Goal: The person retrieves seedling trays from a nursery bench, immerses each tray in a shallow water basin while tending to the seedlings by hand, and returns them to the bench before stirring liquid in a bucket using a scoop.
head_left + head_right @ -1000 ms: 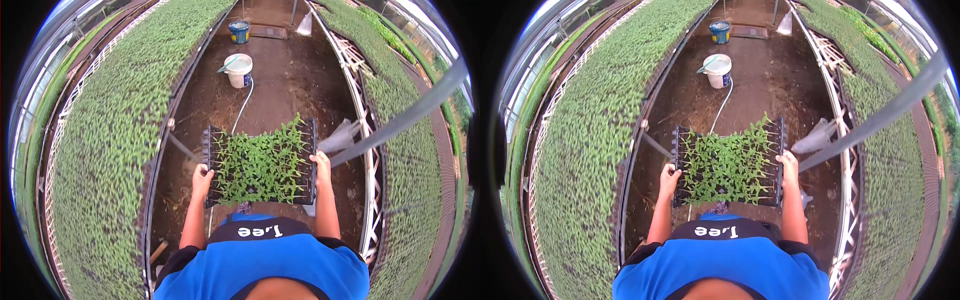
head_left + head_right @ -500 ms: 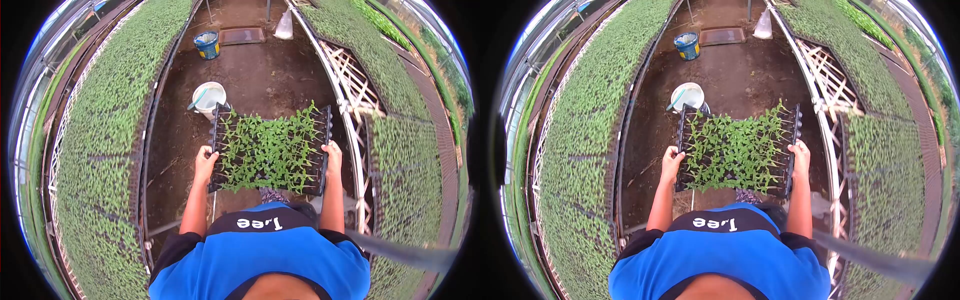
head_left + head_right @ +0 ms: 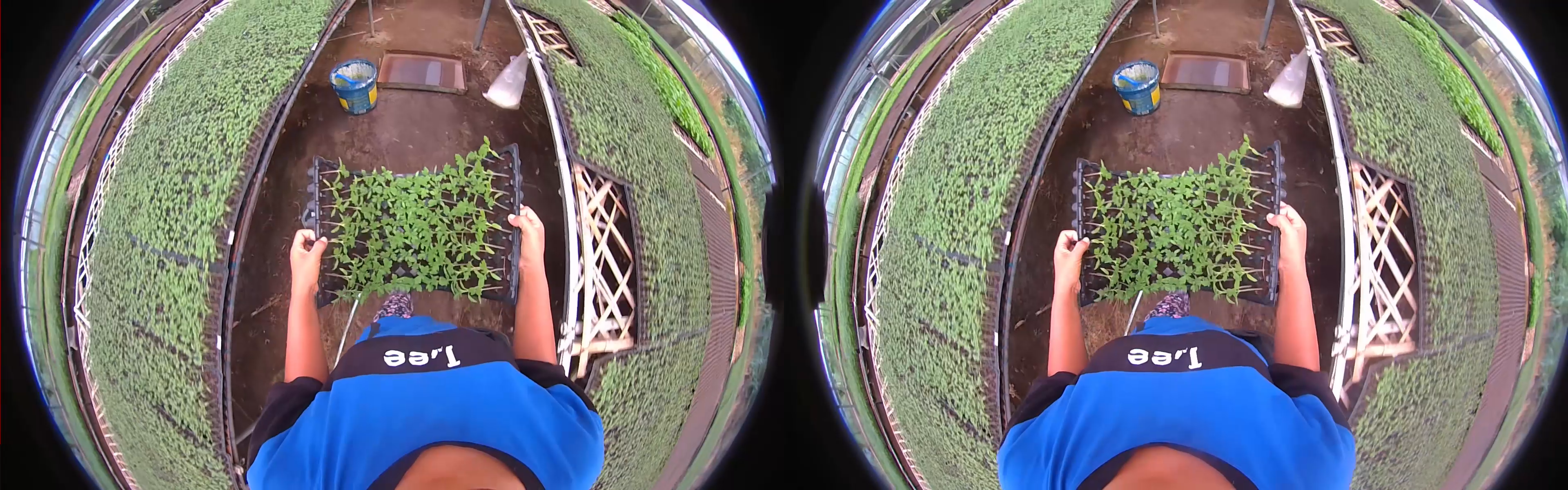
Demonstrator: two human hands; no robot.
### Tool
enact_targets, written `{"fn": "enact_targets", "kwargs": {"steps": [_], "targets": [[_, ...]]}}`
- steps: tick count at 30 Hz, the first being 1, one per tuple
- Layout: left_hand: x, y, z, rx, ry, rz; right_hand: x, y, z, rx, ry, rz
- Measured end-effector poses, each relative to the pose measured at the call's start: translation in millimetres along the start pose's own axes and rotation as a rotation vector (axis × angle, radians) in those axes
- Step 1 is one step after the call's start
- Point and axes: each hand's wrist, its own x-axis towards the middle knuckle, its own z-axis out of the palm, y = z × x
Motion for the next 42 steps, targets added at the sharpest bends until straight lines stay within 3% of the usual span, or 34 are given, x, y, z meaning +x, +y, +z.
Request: {"fn": "enact_targets", "kwargs": {"steps": [8,11,25,30,31,34,38,42], "targets": [[187.6,33.5,118.0,0.048,-0.068,-0.030,199.9,-29.9,-13.1,-0.037,0.119,-0.045],[275.5,37.3,181.0,-0.094,-0.125,-0.058,283.6,-50.9,-4.8,-0.015,0.143,-0.023],[578.7,8.9,350.9,0.028,0.004,-0.092,685.8,-0.6,16.2,-0.069,0.067,0.093],[737.6,-21.4,397.8,0.063,-0.023,-0.169,834.2,30.8,56.4,-0.006,0.067,0.126],[772.0,-24.5,410.9,0.138,0.000,-0.085,870.9,44.0,56.5,-0.036,0.068,0.140],[862.4,-34.9,441.5,-0.079,-0.069,-0.246,952.7,50.4,73.7,-0.134,0.077,0.125],[988.3,-59.7,475.0,0.284,-0.094,-0.232,1064.6,77.1,78.5,-0.283,0.137,0.112],[1096.5,-63.1,530.0,0.391,-0.146,-0.223,1164.0,89.5,94.1,-0.436,0.145,0.129]]}}
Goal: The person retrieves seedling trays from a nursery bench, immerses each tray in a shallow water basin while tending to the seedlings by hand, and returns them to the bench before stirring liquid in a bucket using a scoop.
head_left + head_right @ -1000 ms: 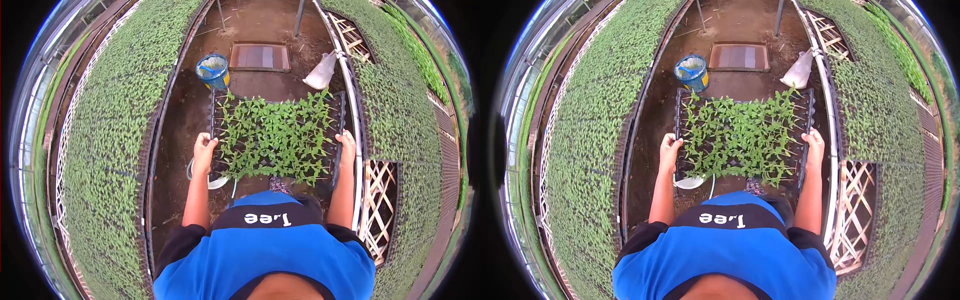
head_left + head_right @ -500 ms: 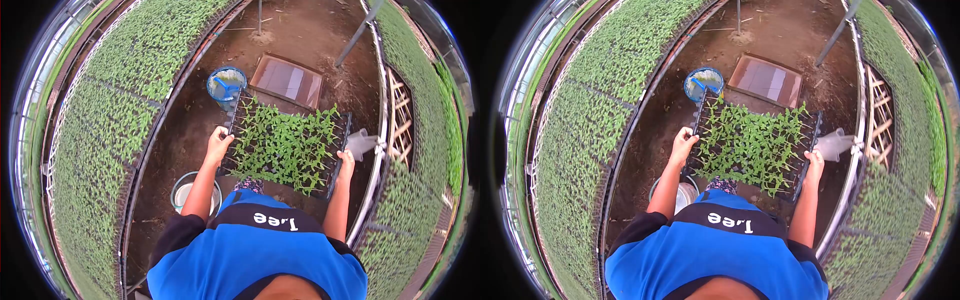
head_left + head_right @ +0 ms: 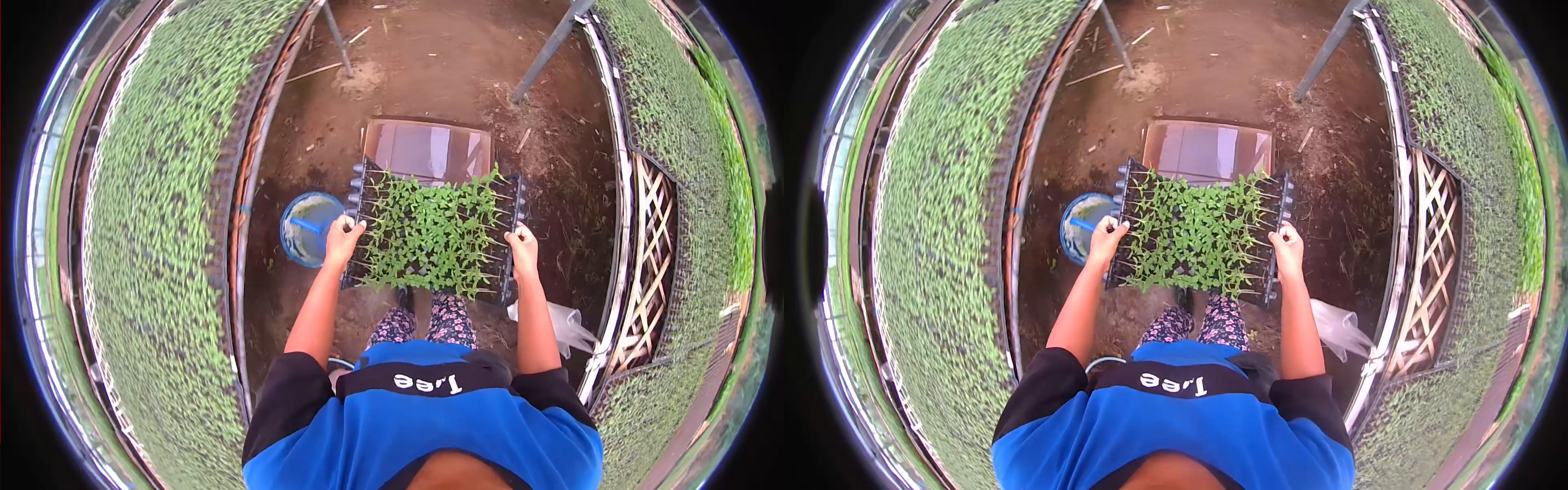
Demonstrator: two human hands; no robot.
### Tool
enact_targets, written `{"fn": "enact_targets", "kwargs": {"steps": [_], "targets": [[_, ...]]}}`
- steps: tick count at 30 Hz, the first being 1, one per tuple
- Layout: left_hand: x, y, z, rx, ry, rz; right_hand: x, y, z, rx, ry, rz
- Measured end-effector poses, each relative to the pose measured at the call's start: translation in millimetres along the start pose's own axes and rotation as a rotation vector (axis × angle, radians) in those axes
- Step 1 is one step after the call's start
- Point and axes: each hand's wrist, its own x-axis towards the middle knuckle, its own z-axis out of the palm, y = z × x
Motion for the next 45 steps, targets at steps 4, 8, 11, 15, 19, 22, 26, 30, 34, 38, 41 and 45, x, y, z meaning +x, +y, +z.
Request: {"fn": "enact_targets", "kwargs": {"steps": [4,8,11,15,19,22,26,30,34,38,41,45], "targets": [[119.7,3.3,46.8,0.054,0.017,0.022,113.7,26.5,23.6,0.105,-0.062,0.000],[234.7,-12.7,91.2,0.086,0.015,0.025,236.3,90.3,50.0,-0.106,0.066,-0.026],[325.9,-52.5,132.1,0.091,0.000,-0.076,323.6,141.4,78.8,-0.189,0.143,0.042],[443.0,-157.7,181.0,0.082,0.091,-0.047,439.5,261.4,99.0,-0.358,0.250,-0.142],[538.5,-226.5,199.7,0.239,0.240,-0.001,517.6,328.8,107.0,-0.453,0.355,-0.040],[588.0,-272.1,207.1,0.118,0.315,-0.049,555.0,391.2,107.2,-0.405,0.480,-0.073],[629.6,-325.4,217.6,0.000,0.296,-0.055,585.3,449.4,101.6,-0.338,0.473,-0.034],[637.6,-325.7,228.1,0.120,0.312,-0.105,604.9,481.1,91.8,-0.367,0.424,-0.036],[674.6,-382.0,222.3,0.225,0.298,-0.247,626.8,510.5,78.1,-0.668,0.406,-0.062],[674.2,-399.8,213.9,0.209,0.236,-0.264,642.0,528.9,52.2,-0.914,0.294,0.148],[671.8,-425.7,214.4,0.199,0.342,-0.175,636.9,534.1,39.2,-0.819,0.315,0.098],[603.7,-327.3,243.0,0.605,0.408,0.062,604.3,482.8,65.0,-0.694,0.240,-0.153]]}}
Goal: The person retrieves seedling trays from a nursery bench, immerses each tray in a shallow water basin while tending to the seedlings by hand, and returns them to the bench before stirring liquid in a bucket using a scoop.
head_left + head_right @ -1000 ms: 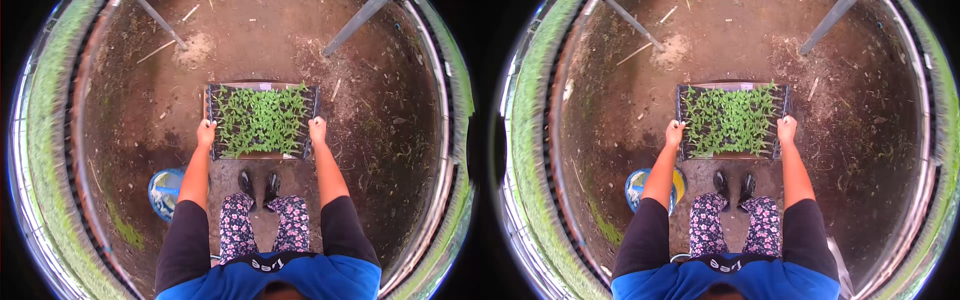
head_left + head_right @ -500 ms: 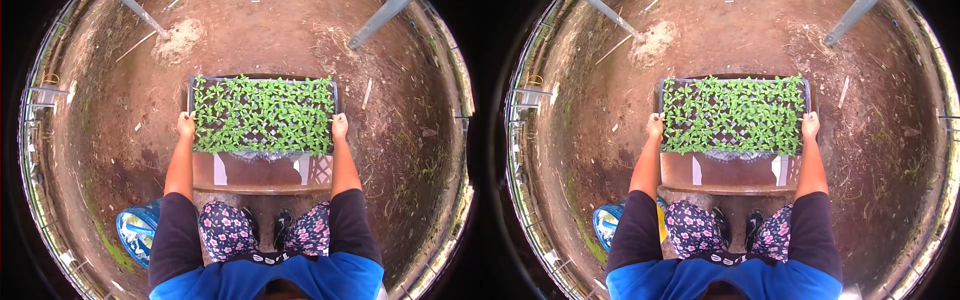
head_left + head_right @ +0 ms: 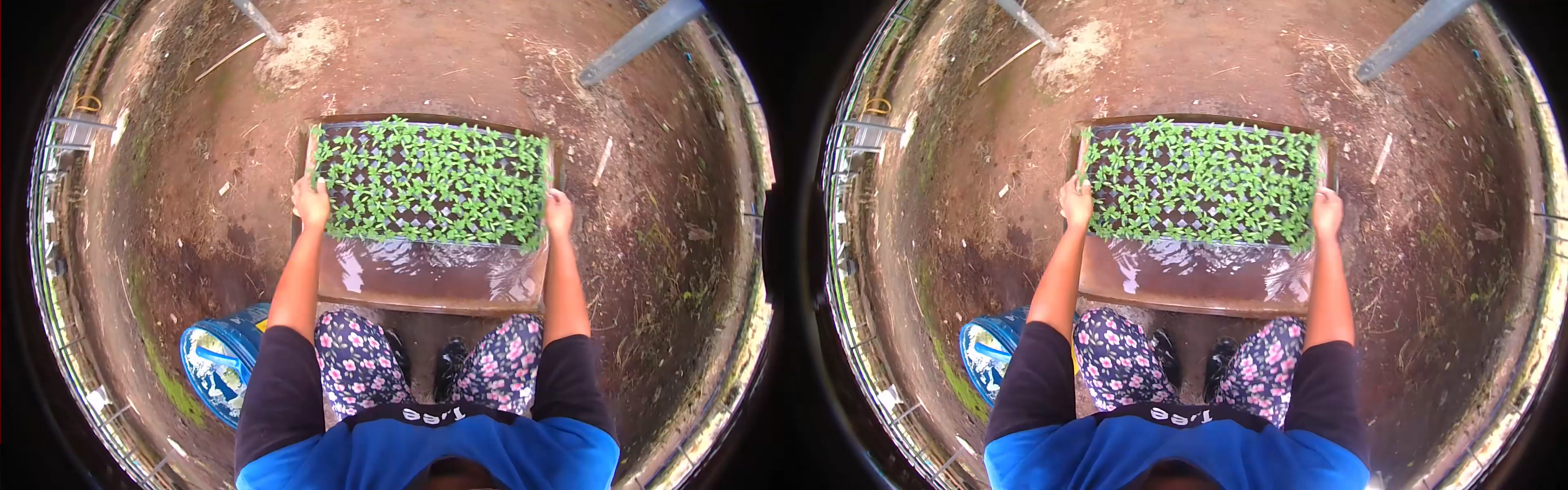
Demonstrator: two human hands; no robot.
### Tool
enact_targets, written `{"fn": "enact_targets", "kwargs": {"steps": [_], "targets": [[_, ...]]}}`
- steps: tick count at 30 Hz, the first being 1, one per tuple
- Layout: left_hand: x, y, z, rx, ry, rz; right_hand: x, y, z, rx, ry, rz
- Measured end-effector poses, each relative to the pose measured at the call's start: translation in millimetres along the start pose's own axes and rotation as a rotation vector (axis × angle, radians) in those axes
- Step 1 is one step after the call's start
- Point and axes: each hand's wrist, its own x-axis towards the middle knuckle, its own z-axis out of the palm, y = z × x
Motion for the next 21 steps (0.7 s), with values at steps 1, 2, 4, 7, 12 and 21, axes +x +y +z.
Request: {"fn": "enact_targets", "kwargs": {"steps": [1,2,4,7,12,21], "targets": [[-10.1,10.6,-0.2,-0.022,0.015,0.165,-12.6,-24.1,3.3,0.037,0.028,-0.047],[-20.0,22.5,1.8,-0.073,-0.035,0.202,-18.2,-29.9,14.2,0.075,-0.030,-0.134],[-42.4,63.3,-7.2,-0.145,-0.166,0.236,-44.8,-91.3,14.5,0.090,-0.167,-0.137],[-71.3,102.6,-14.3,-0.268,-0.300,0.334,-78.1,-176.3,10.6,0.192,-0.397,-0.146],[-111.6,121.2,-22.9,-0.079,-0.493,0.407,-116.1,-203.2,28.0,0.174,-0.512,-0.217],[-114.0,111.0,-2.7,0.056,-0.844,0.550,-115.1,-181.8,46.7,-0.035,-0.628,-0.239]]}}
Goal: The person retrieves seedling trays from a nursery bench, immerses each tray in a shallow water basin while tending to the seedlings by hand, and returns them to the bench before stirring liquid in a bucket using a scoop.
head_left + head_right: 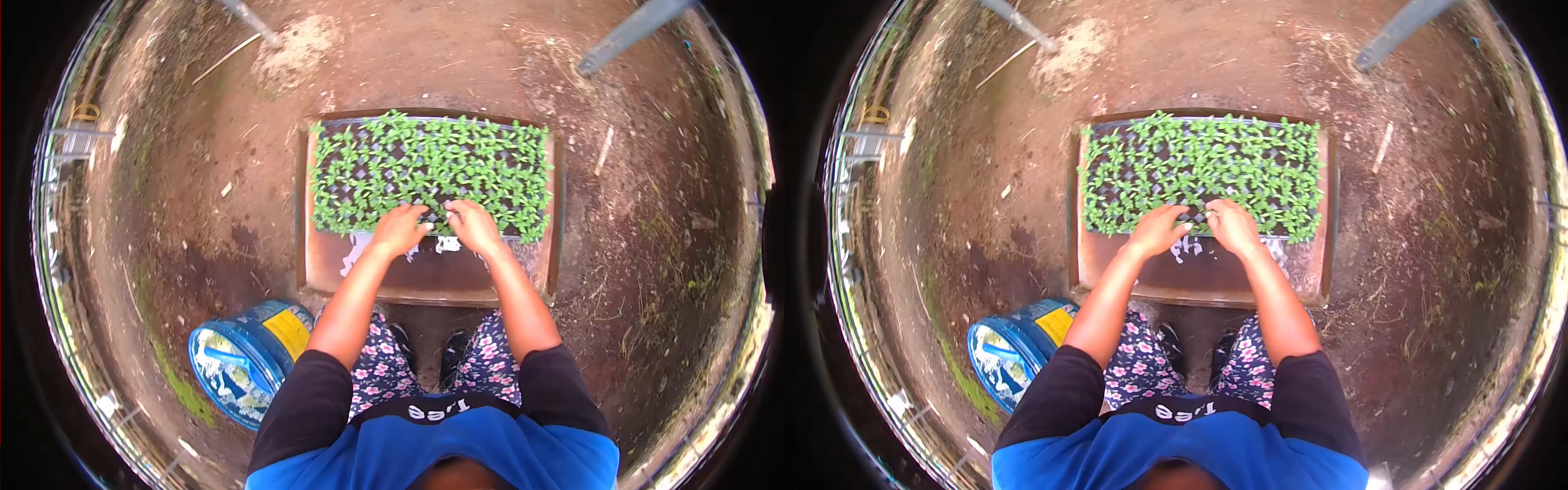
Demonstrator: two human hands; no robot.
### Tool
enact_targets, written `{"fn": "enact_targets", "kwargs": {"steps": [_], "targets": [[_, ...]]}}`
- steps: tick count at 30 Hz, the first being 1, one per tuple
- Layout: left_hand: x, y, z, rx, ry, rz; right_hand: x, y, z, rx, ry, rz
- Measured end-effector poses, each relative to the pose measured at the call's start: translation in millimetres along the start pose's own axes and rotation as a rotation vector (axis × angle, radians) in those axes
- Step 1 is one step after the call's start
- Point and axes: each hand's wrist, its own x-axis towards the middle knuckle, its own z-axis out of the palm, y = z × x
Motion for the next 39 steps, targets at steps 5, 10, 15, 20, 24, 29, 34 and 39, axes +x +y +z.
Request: {"fn": "enact_targets", "kwargs": {"steps": [5,10,15,20,24,29,34,39], "targets": [[2.2,14.1,0.3,0.028,0.038,0.031,-1.8,3.3,3.2,-0.064,-0.050,-0.045],[2.5,6.5,4.0,0.063,0.041,0.043,-0.1,9.9,7.5,-0.114,-0.032,-0.093],[0.9,-3.1,10.2,0.081,0.081,0.061,0.5,6.3,10.0,-0.137,-0.046,-0.078],[-0.9,1.0,4.7,0.083,0.047,0.040,1.0,7.1,9.8,-0.125,-0.059,-0.075],[-2.0,3.2,3.1,0.093,0.023,0.033,-0.7,4.6,7.1,-0.109,-0.073,-0.043],[-2.5,3.1,2.9,0.094,0.003,0.027,-1.4,1.4,7.3,-0.104,-0.079,-0.019],[-3.8,1.2,4.2,0.100,0.016,0.043,-2.8,3.1,9.5,-0.146,-0.039,-0.071],[-5.8,1.7,2.8,0.105,0.014,0.039,-3.7,2.3,9.7,-0.131,-0.063,-0.057]]}}
